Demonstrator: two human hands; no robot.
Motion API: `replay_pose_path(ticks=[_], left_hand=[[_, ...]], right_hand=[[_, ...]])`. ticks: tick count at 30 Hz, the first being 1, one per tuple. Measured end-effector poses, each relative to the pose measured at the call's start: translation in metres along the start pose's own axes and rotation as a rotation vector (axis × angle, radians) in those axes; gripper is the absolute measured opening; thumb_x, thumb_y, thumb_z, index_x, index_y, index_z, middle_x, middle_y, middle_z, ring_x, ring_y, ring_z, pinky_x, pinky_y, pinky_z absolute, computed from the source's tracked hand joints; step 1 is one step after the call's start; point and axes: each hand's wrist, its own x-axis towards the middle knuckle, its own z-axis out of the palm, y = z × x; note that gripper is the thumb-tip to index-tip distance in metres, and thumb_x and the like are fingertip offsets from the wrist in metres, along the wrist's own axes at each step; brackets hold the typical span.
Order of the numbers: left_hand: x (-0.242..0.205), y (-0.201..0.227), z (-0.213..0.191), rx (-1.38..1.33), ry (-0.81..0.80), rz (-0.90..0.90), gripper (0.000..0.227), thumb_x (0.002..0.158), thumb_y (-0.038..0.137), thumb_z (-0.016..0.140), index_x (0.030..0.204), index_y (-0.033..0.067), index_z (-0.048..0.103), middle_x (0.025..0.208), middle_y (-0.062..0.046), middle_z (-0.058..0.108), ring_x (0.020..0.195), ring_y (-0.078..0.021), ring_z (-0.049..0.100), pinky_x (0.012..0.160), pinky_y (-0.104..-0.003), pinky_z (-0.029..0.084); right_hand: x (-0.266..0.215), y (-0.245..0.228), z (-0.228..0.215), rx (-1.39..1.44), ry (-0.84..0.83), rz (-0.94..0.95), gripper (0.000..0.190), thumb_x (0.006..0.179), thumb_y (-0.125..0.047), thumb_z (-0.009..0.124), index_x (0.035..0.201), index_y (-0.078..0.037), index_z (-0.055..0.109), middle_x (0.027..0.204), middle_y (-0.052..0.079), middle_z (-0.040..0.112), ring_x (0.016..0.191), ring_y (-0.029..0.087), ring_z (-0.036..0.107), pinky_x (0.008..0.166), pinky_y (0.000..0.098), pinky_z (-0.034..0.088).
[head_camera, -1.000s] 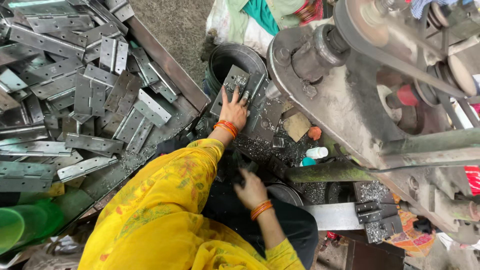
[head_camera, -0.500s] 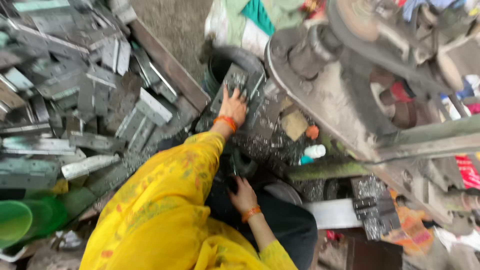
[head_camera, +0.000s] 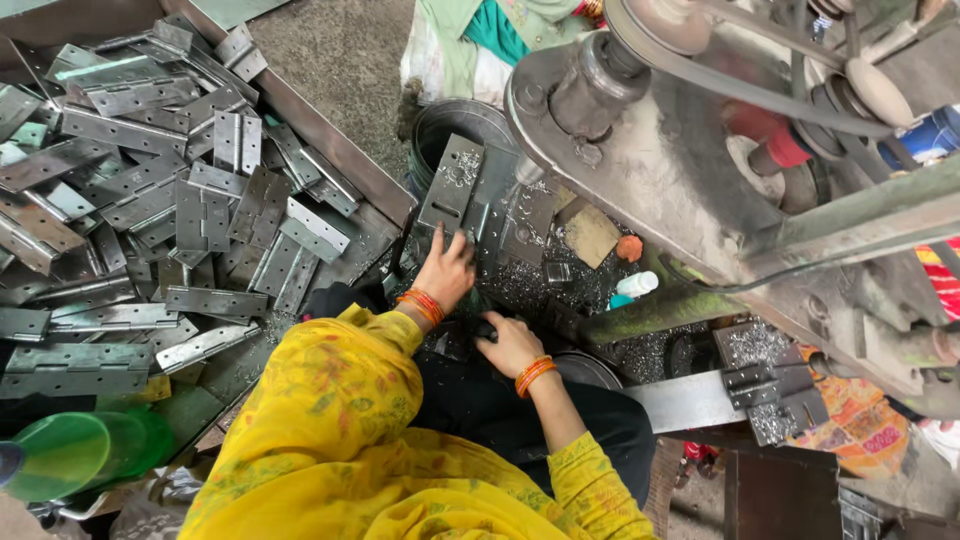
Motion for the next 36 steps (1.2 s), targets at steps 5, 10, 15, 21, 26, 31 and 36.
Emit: replay_pose_path(ticks=[5, 10, 15, 21, 26, 31, 36], left_hand=[[0.013, -0.010, -0.008, -0.030, 0.027, -0.005, 0.028, 0.086, 0.027, 0.060, 0.102, 0.0097, 0.076, 0.115, -0.008, 0.068, 0.127, -0.0318, 0.049, 0.114, -0.064, 0.032], [0.006, -0.025, -0.023, -0.517, 0.432, -0.216, 0.022, 0.084, 0.021, 0.072, 0.099, 0.0042, 0.072, 0.110, -0.010, 0.069, 0.113, -0.0307, 0.057, 0.101, -0.048, 0.044], [0.010, -0.036, 0.004, -1.175, 0.409, -0.642, 0.030, 0.085, 0.023, 0.085, 0.096, -0.0017, 0.073, 0.090, -0.012, 0.069, 0.091, -0.0311, 0.063, 0.082, -0.037, 0.051], [0.057, -0.027, 0.042, -2.067, 0.294, -0.540, 0.037, 0.087, 0.023, 0.078, 0.120, 0.0056, 0.076, 0.109, -0.009, 0.076, 0.093, -0.0278, 0.071, 0.086, -0.033, 0.050], [0.058, -0.038, 0.028, -0.716, 0.280, -0.683, 0.043, 0.079, 0.018, 0.079, 0.121, 0.0063, 0.074, 0.128, -0.007, 0.067, 0.116, -0.0326, 0.055, 0.093, -0.046, 0.048], [0.038, -0.034, 0.003, -0.586, -0.001, -0.442, 0.032, 0.084, 0.026, 0.074, 0.111, 0.0087, 0.073, 0.142, -0.005, 0.060, 0.129, -0.0350, 0.048, 0.101, -0.056, 0.043], [0.032, -0.019, 0.007, -0.453, -0.207, -0.238, 0.053, 0.078, 0.044, 0.072, 0.116, 0.0070, 0.071, 0.143, -0.008, 0.055, 0.142, -0.0364, 0.033, 0.109, -0.073, 0.021]], right_hand=[[0.005, 0.011, 0.002, 0.075, 0.027, 0.007, 0.061, 0.085, -0.047, 0.069, 0.138, -0.018, 0.061, 0.122, 0.022, 0.069, 0.115, 0.039, 0.065, 0.097, 0.0472, 0.053], [0.021, 0.041, 0.003, 0.283, 0.206, -0.190, 0.062, 0.095, -0.050, 0.066, 0.141, -0.009, 0.058, 0.123, 0.022, 0.070, 0.114, 0.032, 0.068, 0.098, 0.0413, 0.053], [0.062, 0.073, -0.002, 0.638, 0.461, -0.080, 0.064, 0.084, -0.025, 0.077, 0.142, -0.010, 0.054, 0.118, 0.010, 0.070, 0.091, 0.015, 0.068, 0.083, 0.0322, 0.056], [0.084, 0.083, -0.019, 1.086, 0.683, -0.210, 0.038, 0.091, -0.005, 0.079, 0.127, -0.002, 0.067, 0.103, 0.005, 0.072, 0.083, 0.012, 0.062, 0.071, 0.0276, 0.052], [0.085, 0.058, -0.018, 0.240, 0.732, -0.156, 0.043, 0.078, 0.001, 0.078, 0.121, -0.004, 0.069, 0.102, 0.011, 0.070, 0.086, 0.026, 0.067, 0.077, 0.0367, 0.056], [0.104, 0.016, -0.002, -0.014, 0.544, -0.339, 0.056, 0.070, 0.002, 0.079, 0.125, -0.001, 0.065, 0.118, 0.020, 0.061, 0.111, 0.041, 0.062, 0.096, 0.0444, 0.052], [0.079, 0.019, -0.012, 0.218, 0.354, -0.306, 0.058, 0.081, -0.005, 0.072, 0.137, -0.005, 0.060, 0.140, 0.018, 0.059, 0.111, 0.033, 0.068, 0.097, 0.0401, 0.055]])
